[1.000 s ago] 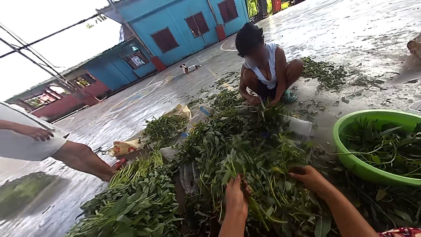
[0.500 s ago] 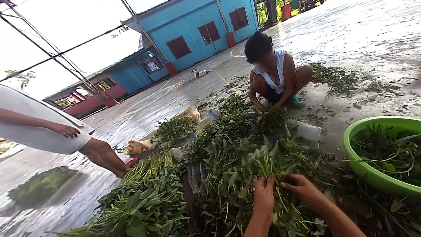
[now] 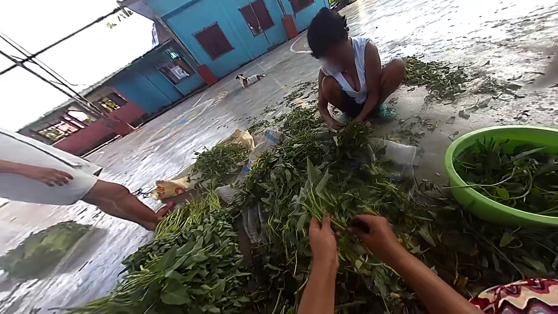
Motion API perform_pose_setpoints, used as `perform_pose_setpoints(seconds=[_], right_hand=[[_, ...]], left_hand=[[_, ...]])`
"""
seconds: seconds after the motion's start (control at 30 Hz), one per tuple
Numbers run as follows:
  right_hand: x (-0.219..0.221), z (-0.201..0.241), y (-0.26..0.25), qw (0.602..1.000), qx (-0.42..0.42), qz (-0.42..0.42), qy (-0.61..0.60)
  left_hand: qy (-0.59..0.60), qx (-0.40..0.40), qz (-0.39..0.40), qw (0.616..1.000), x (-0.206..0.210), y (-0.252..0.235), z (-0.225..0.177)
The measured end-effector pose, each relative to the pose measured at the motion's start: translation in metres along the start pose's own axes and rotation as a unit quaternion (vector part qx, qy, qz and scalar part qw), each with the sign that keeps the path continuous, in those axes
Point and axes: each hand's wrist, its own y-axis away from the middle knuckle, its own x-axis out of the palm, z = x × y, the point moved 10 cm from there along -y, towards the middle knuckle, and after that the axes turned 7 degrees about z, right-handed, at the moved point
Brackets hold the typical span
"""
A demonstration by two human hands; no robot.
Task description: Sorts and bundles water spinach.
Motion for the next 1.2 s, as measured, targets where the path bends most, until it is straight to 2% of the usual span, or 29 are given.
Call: perform_pose_setpoints(seconds=[0.1, 0.17, 0.23, 0.33, 0.4, 0.47, 0.57, 0.63, 0.7, 0.77, 0.8, 0.83, 0.87, 0.9, 0.93, 0.97, 1.0, 1.1, 1.2], right_hand=[[-0.021, -0.019, 0.000, 0.996, 0.050, 0.015, 0.075], [-0.032, -0.032, 0.001, 0.989, 0.102, 0.044, 0.095], [-0.009, -0.027, 0.001, 0.976, 0.107, 0.151, 0.116], [0.045, -0.021, 0.013, 0.928, 0.113, 0.300, 0.191], [0.059, -0.036, 0.016, 0.909, 0.113, 0.342, 0.212], [0.062, -0.044, 0.013, 0.915, 0.093, 0.343, 0.189], [0.060, -0.037, 0.007, 0.957, 0.042, 0.275, 0.085], [0.049, -0.031, 0.001, 0.986, -0.005, 0.155, -0.063], [0.038, -0.037, -0.003, 0.976, 0.010, 0.047, -0.214], [0.030, -0.064, 0.001, 0.937, 0.089, -0.072, -0.331], [0.021, -0.086, 0.008, 0.914, 0.147, -0.139, -0.351], [0.008, -0.110, 0.014, 0.907, 0.200, -0.187, -0.322], [-0.007, -0.132, 0.015, 0.917, 0.247, -0.193, -0.245], [-0.022, -0.150, 0.010, 0.934, 0.294, -0.149, -0.139], [-0.031, -0.166, 0.001, 0.937, 0.343, -0.065, -0.028], [-0.037, -0.178, -0.009, 0.920, 0.384, 0.007, 0.072], [-0.045, -0.182, -0.021, 0.902, 0.404, 0.035, 0.148], [-0.062, -0.186, -0.063, 0.883, 0.361, 0.009, 0.301], [-0.062, -0.199, -0.081, 0.852, 0.338, 0.035, 0.398]], left_hand=[[0.020, 0.037, -0.060, 0.997, -0.025, -0.007, -0.017], [0.003, 0.043, -0.058, 0.997, -0.035, -0.012, -0.027], [-0.007, 0.033, -0.046, 0.998, -0.033, -0.011, -0.028], [0.000, 0.017, -0.051, 0.999, -0.030, -0.012, -0.019], [0.012, 0.012, -0.067, 0.998, -0.038, -0.016, -0.018], [0.037, -0.004, -0.083, 0.996, -0.048, -0.020, -0.016], [0.106, -0.022, -0.127, 0.986, -0.068, -0.026, -0.011], [0.173, -0.051, -0.154, 0.971, -0.076, -0.026, -0.002], [0.214, -0.080, -0.179, 0.957, -0.071, -0.018, 0.007], [0.215, -0.062, -0.207, 0.952, -0.068, -0.013, 0.006], [0.206, -0.026, -0.222, 0.953, -0.074, -0.013, 0.001], [0.190, 0.015, -0.239, 0.952, -0.084, -0.015, -0.007], [0.177, 0.049, -0.253, 0.950, -0.096, -0.016, -0.016], [0.176, 0.066, -0.255, 0.948, -0.106, -0.019, -0.023], [0.182, 0.063, -0.252, 0.948, -0.113, -0.020, -0.026], [0.192, 0.044, -0.241, 0.950, -0.117, -0.020, -0.025], [0.202, 0.016, -0.220, 0.954, -0.116, -0.018, -0.022], [0.197, -0.071, -0.149, 0.966, -0.105, -0.010, -0.006], [0.178, -0.122, -0.091, 0.972, -0.097, -0.004, 0.011]])
